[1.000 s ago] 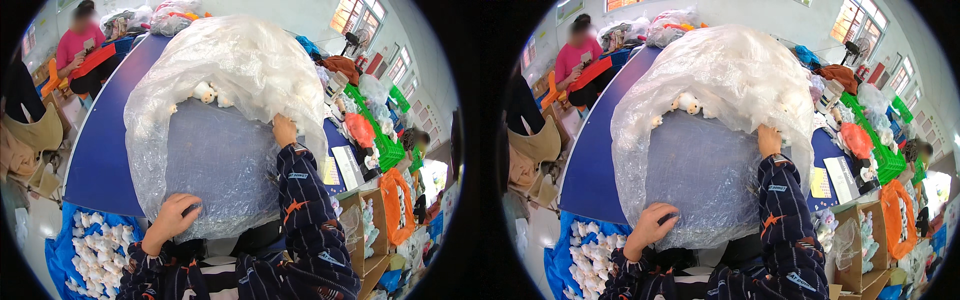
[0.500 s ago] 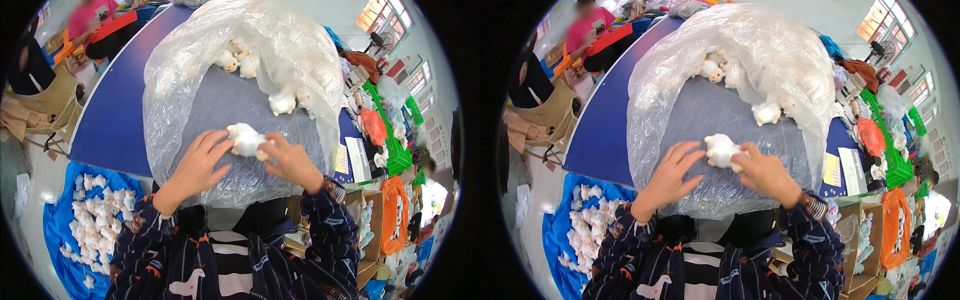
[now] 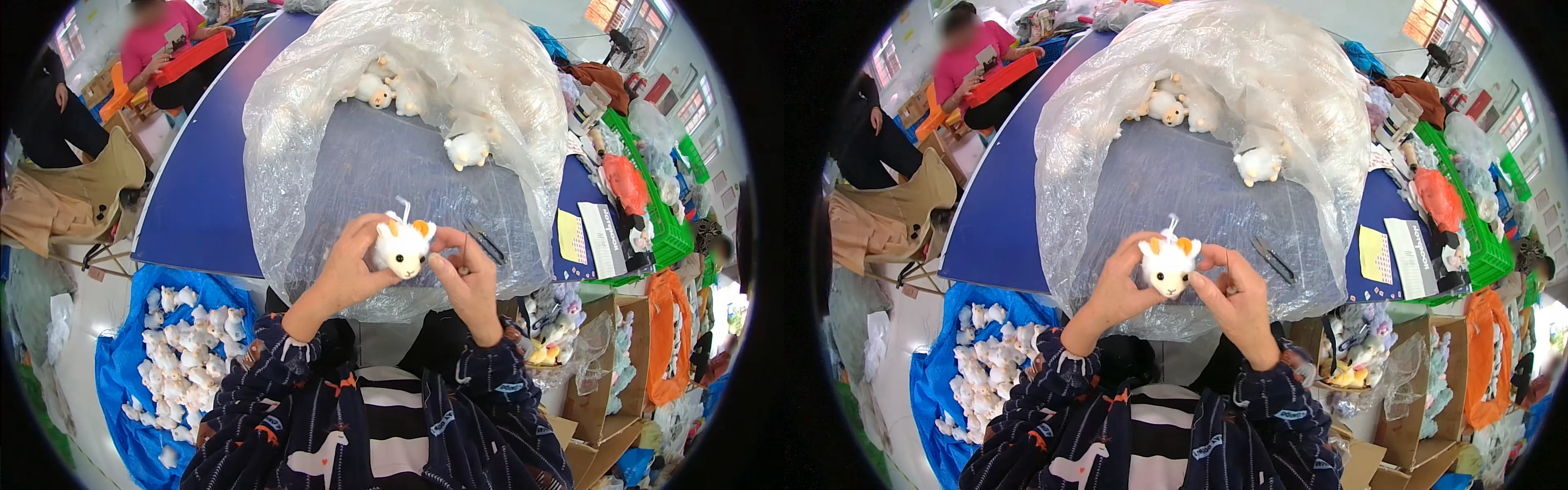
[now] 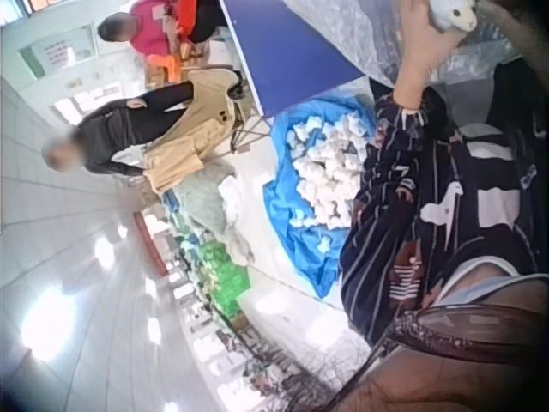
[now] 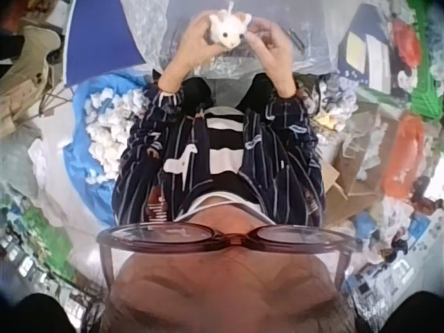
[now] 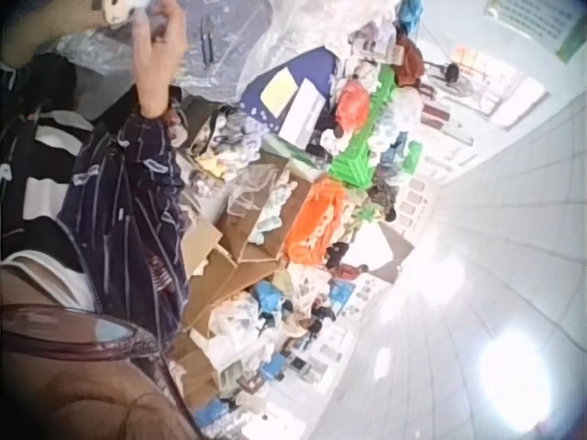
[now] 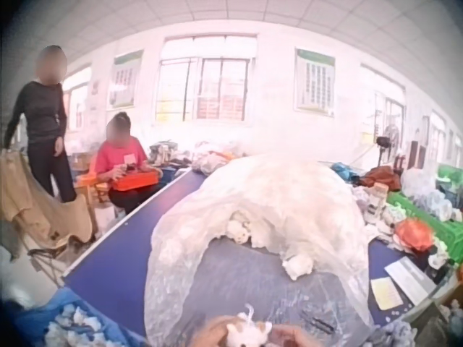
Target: The person repeatedly picks up small white plush toys from a plastic bag on a table and uses scissors to trim loose threads or excess material from the toys. After trimming, the person places the toys back into the bag. The process is repeated for multiple toys throughout the clip.
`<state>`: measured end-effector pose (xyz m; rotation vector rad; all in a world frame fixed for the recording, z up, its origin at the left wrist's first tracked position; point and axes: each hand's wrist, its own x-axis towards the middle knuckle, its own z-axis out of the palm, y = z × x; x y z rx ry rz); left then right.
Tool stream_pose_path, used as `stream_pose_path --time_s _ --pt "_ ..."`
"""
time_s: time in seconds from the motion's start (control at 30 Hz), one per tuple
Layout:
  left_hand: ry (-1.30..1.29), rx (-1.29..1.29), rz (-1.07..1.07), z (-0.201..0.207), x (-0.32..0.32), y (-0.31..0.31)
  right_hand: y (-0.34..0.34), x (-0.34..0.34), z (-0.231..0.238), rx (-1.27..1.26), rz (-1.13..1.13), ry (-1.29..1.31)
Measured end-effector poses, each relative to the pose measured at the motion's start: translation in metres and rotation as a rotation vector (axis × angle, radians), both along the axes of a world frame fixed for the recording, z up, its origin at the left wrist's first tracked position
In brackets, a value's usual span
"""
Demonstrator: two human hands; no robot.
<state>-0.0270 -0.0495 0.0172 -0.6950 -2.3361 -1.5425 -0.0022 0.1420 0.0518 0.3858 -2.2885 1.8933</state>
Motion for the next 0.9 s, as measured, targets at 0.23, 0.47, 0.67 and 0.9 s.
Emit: stream_pose_path --time_s 0.23,0.47,0.67,0.9 --pt "-0.083 0.076 -0.024 -0.009 0.014 0.000 -0.016 -0.008 -0.007 -0.201 0.124 -0.109" --pt "0.039 0.058 0.038 -0.014 0.014 0.006 -0.008 -0.005 -0.013 -0.040 0.066 -0.042" --pt "0.103 0.054 0.076 -0.018 0.012 0.006 -0.018 0.004 0.003 0.327 -0.006 0.438" --pt "0.065 0.071 0.074 -0.019 0.012 0.004 0.010 0.003 -0.005 -0.180 0.666 -0.079"
